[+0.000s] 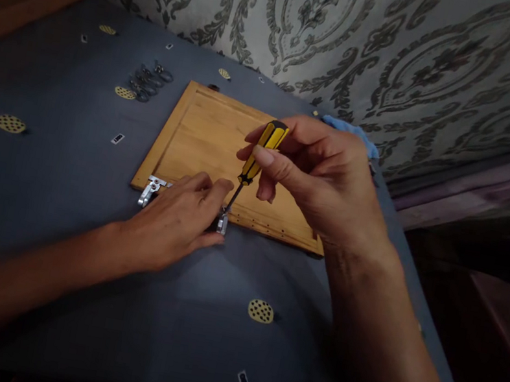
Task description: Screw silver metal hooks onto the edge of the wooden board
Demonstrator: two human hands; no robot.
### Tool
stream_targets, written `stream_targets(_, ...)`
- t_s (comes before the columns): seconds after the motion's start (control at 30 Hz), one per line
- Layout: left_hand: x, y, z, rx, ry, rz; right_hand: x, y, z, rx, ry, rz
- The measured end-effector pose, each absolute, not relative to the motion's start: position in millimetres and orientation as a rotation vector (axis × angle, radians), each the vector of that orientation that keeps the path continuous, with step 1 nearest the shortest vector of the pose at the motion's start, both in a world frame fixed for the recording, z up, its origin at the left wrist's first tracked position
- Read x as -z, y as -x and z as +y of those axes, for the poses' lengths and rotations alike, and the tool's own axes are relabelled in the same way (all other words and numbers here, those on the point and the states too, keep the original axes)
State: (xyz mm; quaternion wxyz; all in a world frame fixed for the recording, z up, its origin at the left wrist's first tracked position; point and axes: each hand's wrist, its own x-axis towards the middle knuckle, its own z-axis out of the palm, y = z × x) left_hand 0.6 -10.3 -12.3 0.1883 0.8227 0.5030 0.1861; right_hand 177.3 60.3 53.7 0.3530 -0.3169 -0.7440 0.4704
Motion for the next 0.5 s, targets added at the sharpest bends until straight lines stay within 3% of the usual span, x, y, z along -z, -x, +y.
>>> stream_targets(0.5,12,-1,-9,-0.582,-2.267,1.399,-36,-160,72,-1.12,0.844,-1.924)
